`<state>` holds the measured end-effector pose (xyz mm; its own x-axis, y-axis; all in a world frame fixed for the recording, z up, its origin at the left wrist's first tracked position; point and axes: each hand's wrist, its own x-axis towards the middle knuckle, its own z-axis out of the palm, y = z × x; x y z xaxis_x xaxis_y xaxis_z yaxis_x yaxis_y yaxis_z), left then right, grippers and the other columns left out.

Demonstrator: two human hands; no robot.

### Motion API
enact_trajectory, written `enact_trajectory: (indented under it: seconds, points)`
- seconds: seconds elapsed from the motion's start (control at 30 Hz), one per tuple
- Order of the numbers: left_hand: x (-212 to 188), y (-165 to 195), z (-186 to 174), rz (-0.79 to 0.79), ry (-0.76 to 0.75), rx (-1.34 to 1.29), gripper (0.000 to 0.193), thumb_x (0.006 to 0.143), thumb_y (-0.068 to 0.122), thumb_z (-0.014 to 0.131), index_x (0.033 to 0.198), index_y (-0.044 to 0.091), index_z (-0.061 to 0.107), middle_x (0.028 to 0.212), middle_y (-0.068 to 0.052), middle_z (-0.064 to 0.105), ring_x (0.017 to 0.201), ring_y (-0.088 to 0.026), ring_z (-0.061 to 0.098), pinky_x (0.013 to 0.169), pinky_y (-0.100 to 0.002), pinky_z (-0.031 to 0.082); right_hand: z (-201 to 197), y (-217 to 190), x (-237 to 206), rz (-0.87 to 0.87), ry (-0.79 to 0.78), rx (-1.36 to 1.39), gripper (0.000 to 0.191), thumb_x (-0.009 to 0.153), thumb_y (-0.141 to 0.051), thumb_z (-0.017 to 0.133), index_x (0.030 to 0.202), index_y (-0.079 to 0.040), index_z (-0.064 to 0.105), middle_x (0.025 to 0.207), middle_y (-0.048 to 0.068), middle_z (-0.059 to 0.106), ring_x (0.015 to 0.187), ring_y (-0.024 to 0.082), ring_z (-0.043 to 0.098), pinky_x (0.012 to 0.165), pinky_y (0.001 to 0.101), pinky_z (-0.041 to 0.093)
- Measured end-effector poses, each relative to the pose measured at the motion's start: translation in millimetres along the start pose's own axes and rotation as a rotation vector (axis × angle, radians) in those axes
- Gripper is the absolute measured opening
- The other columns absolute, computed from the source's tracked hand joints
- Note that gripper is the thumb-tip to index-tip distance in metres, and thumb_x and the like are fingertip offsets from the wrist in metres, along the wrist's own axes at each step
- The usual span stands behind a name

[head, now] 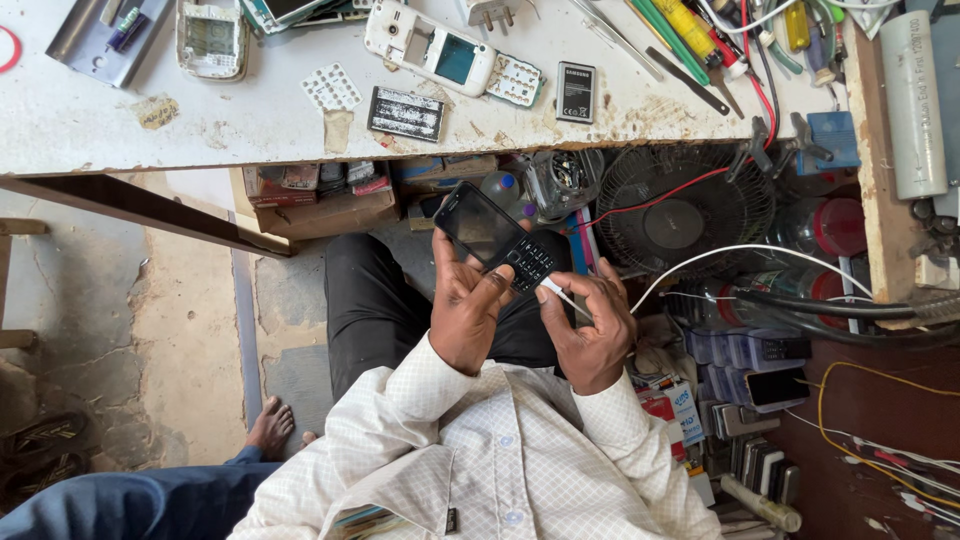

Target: The person holds a black Nokia phone and connects a white USB cable to its charging port. They then use a small metal tool to probe the port area, remove the battery, and reinsert it. Finally, they place the phone on the workbench.

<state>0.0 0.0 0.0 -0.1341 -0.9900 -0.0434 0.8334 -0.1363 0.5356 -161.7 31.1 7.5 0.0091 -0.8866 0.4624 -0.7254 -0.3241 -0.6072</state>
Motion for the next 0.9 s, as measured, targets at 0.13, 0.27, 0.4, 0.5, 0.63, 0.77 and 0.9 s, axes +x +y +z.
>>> enact_trajectory:
  seconds: [0.13, 0.27, 0.4, 0.5, 0.63, 0.77, 0.9]
  points:
    - [-3.1, 1.9, -2.0, 0.003, -0.001, 0.008, 0.085, 0.096, -0.015, 0.048, 0.161, 0.025, 0.01, 0.149, -0.023, 0.051, 0.128, -0.031, 0.061, 0.1, -0.044, 0.058, 1.2, -2.7, -1.3, -0.004, -0.002, 0.013, 0.021, 0.094, -0.019, 0.078, 0.109, -0.007, 0.07, 0.102, 0.005, 0.076, 0.099, 0.023, 0.074, 0.116, 0.0537, 0.045]
    - [-3.1, 1.5, -1.6, -0.005, 0.003, 0.01, 0.086, 0.095, -0.015, 0.048, 0.161, 0.026, 0.009, 0.148, -0.022, 0.051, 0.127, -0.031, 0.062, 0.1, -0.044, 0.058, 1.3, -2.4, -1.6, -0.009, 0.007, 0.009, 0.022, 0.094, -0.021, 0.079, 0.109, -0.007, 0.07, 0.101, 0.005, 0.076, 0.099, 0.023, 0.074, 0.116, 0.0538, 0.046]
    - [-6.6, 3.3, -3.0, 0.0, 0.006, 0.01, 0.086, 0.096, -0.014, 0.048, 0.16, 0.027, 0.009, 0.148, -0.023, 0.051, 0.13, -0.031, 0.061, 0.101, -0.045, 0.058, 2.1, -4.9, -4.9, 0.0, 0.001, 0.017, 0.022, 0.093, -0.02, 0.078, 0.109, -0.007, 0.07, 0.101, 0.005, 0.076, 0.099, 0.023, 0.074, 0.115, 0.0536, 0.047]
    - [-6.6, 2.8, -2.7, 0.001, 0.01, 0.008, 0.084, 0.097, -0.013, 0.049, 0.16, 0.026, 0.009, 0.15, -0.024, 0.05, 0.132, -0.031, 0.06, 0.102, -0.046, 0.057, 2.2, -4.0, -4.3, 0.005, -0.006, 0.012, 0.021, 0.093, -0.02, 0.079, 0.108, -0.007, 0.071, 0.1, 0.005, 0.076, 0.099, 0.022, 0.074, 0.115, 0.0533, 0.047]
    - [-6.5, 2.2, -3.1, 0.002, 0.01, -0.003, 0.085, 0.097, -0.013, 0.049, 0.16, 0.027, 0.009, 0.15, -0.024, 0.05, 0.132, -0.031, 0.059, 0.103, -0.045, 0.057, 2.3, -3.2, -3.0, 0.006, -0.003, 0.034, 0.022, 0.092, -0.019, 0.079, 0.108, -0.007, 0.071, 0.1, 0.005, 0.076, 0.098, 0.022, 0.074, 0.115, 0.0528, 0.047]
    - [-7.9, -0.1, -1.8, 0.0, 0.007, 0.001, 0.085, 0.096, -0.013, 0.049, 0.16, 0.028, 0.01, 0.151, -0.023, 0.049, 0.131, -0.031, 0.059, 0.102, -0.045, 0.057, 0.3, -0.9, -4.3, 0.006, 0.017, 0.026, 0.02, 0.091, -0.019, 0.079, 0.105, -0.007, 0.07, 0.097, 0.004, 0.075, 0.096, 0.022, 0.073, 0.114, 0.0525, 0.048]
    - [-31.7, -10.4, 6.3, 0.008, 0.004, -0.059, 0.083, 0.095, -0.013, 0.049, 0.159, 0.026, 0.013, 0.149, -0.022, 0.051, 0.131, -0.031, 0.059, 0.104, -0.048, 0.055, -19.4, -2.4, -29.1, 0.01, 0.061, 0.016, 0.021, 0.095, -0.019, 0.077, 0.107, -0.006, 0.067, 0.093, 0.006, 0.073, 0.09, 0.018, 0.071, 0.109, 0.0455, 0.053]
